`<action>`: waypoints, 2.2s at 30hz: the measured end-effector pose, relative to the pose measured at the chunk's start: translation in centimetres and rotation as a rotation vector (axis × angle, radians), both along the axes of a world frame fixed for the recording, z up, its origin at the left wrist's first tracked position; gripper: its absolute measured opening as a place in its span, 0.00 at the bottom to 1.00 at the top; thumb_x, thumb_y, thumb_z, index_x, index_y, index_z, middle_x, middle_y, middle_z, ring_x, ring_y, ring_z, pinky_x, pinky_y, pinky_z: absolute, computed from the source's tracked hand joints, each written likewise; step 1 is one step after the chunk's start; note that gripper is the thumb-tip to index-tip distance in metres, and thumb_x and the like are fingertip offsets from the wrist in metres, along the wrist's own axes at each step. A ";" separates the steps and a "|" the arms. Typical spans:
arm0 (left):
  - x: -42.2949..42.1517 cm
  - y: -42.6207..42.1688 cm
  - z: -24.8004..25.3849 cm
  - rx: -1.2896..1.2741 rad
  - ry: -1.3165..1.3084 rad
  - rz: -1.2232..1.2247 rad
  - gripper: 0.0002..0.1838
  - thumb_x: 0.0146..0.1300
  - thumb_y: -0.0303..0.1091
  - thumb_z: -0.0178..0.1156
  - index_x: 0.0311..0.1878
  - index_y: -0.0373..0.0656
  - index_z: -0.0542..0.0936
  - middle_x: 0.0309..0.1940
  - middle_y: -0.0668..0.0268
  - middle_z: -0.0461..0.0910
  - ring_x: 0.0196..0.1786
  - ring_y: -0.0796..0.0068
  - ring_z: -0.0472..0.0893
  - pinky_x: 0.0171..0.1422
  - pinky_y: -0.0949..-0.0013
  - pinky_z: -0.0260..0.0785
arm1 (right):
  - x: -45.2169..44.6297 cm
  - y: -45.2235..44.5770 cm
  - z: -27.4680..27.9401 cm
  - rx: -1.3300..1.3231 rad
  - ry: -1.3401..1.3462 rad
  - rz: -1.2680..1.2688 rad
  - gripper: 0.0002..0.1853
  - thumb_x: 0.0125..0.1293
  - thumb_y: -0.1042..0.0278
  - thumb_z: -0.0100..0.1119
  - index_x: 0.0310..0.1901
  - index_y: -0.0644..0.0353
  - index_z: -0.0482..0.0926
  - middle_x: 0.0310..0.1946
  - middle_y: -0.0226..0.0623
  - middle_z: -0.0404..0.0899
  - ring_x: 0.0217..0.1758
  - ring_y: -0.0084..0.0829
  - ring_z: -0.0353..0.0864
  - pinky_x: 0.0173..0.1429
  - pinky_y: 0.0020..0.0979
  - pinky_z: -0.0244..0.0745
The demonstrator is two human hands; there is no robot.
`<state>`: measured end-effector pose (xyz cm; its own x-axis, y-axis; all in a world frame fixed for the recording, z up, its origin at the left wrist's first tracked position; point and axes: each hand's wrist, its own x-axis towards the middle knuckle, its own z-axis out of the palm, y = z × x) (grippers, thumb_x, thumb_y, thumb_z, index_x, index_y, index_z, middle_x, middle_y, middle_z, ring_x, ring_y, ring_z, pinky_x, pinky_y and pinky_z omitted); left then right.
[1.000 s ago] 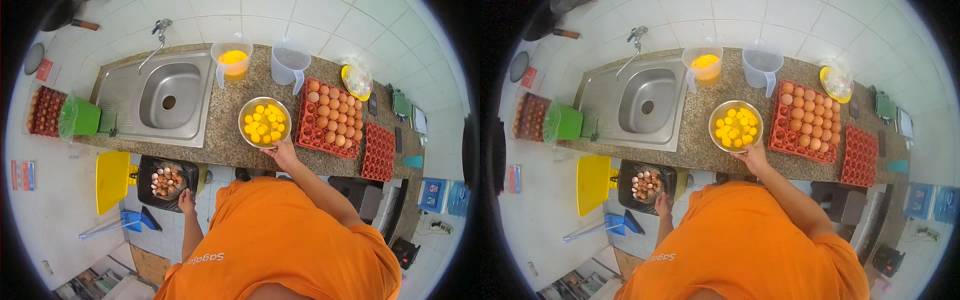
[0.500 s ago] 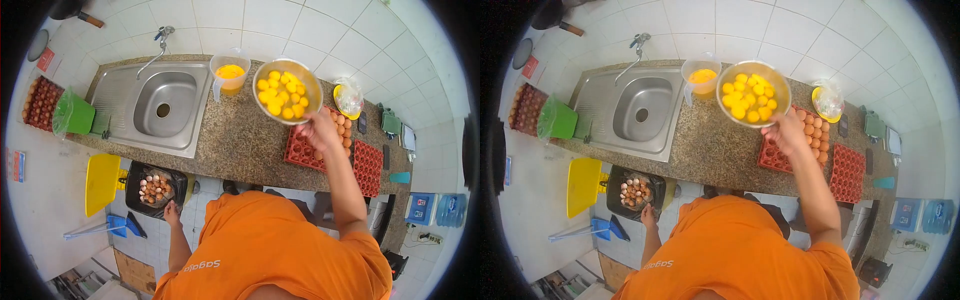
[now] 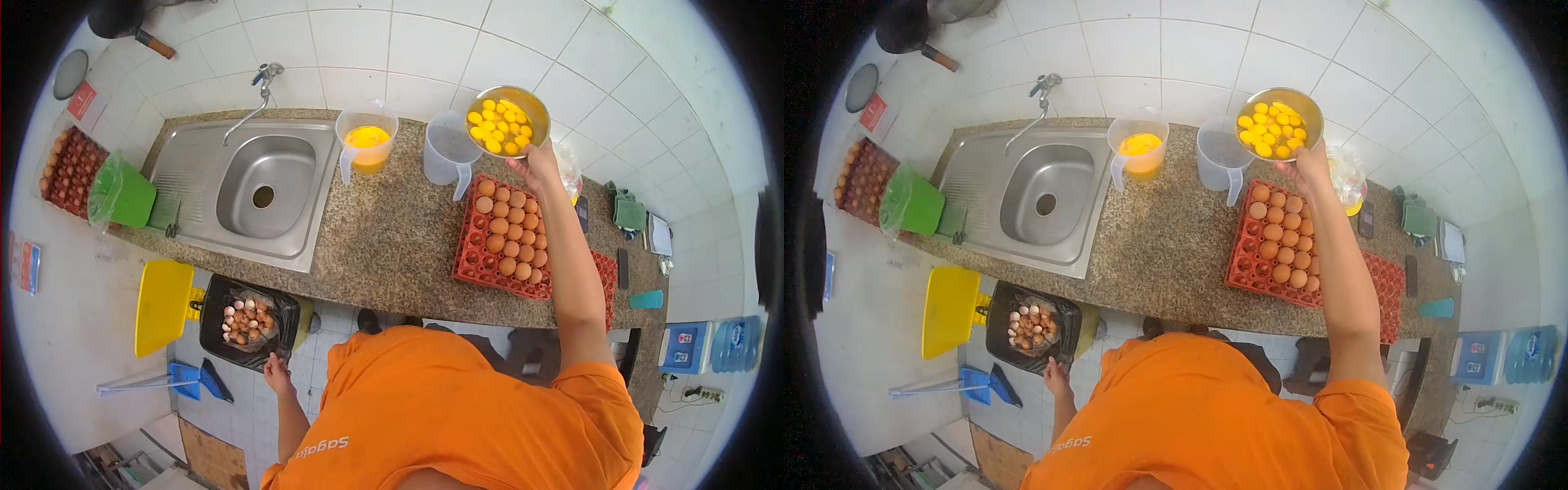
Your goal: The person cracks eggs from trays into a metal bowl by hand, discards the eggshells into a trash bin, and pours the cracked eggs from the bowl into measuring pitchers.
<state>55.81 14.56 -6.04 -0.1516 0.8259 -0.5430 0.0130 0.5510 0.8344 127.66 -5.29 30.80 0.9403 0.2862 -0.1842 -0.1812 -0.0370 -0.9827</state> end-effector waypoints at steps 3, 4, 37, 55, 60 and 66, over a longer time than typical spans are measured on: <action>-0.8 -1.0 0.2 -0.032 0.013 0.011 0.22 0.71 0.57 0.71 0.44 0.51 0.74 0.32 0.73 0.80 0.27 0.84 0.71 0.28 0.75 0.58 | 0.6 0.4 0.4 0.005 -0.044 0.036 0.32 0.72 0.87 0.40 0.76 0.51 0.60 0.66 0.46 0.75 0.48 0.36 0.89 0.29 0.28 0.90; -1.0 -1.3 0.3 -0.048 0.018 0.018 0.22 0.71 0.57 0.71 0.44 0.50 0.74 0.32 0.72 0.80 0.27 0.84 0.71 0.28 0.75 0.58 | 1.0 0.4 0.3 -0.014 -0.050 0.046 0.32 0.72 0.87 0.40 0.75 0.52 0.60 0.66 0.46 0.75 0.48 0.37 0.89 0.28 0.28 0.90; 16.8 0.7 20.5 -0.053 -0.972 -0.290 0.32 0.80 0.58 0.51 0.68 0.36 0.72 0.60 0.54 0.79 0.58 0.58 0.80 0.62 0.62 0.77 | -16.6 -0.7 -9.5 0.173 0.238 0.313 0.31 0.73 0.76 0.52 0.71 0.66 0.50 0.55 0.62 0.75 0.26 0.42 0.87 0.24 0.35 0.89; 35.9 -1.6 18.0 -0.162 -0.730 -0.877 0.25 0.80 0.50 0.56 0.67 0.41 0.73 0.60 0.53 0.78 0.59 0.60 0.81 0.67 0.60 0.74 | -12.6 -0.5 -14.5 -0.759 -1.113 0.071 0.08 0.65 0.66 0.64 0.41 0.61 0.85 0.40 0.48 0.84 0.47 0.50 0.88 0.44 0.49 0.85; 38.3 -1.2 17.2 -0.169 -0.784 -0.855 0.27 0.81 0.55 0.55 0.66 0.40 0.71 0.59 0.52 0.78 0.58 0.60 0.81 0.66 0.60 0.75 | -3.0 -2.8 -19.1 -1.321 -1.311 0.292 0.09 0.68 0.69 0.59 0.47 0.58 0.82 0.46 0.45 0.82 0.49 0.49 0.85 0.47 0.51 0.83; 38.8 -1.6 18.7 -0.249 -0.860 -0.883 0.32 0.80 0.60 0.52 0.66 0.37 0.70 0.58 0.51 0.78 0.58 0.59 0.81 0.65 0.60 0.75 | -4.2 -2.6 -13.0 -0.895 -1.161 0.278 0.12 0.61 0.66 0.69 0.43 0.60 0.81 0.39 0.44 0.84 0.46 0.43 0.86 0.47 0.45 0.83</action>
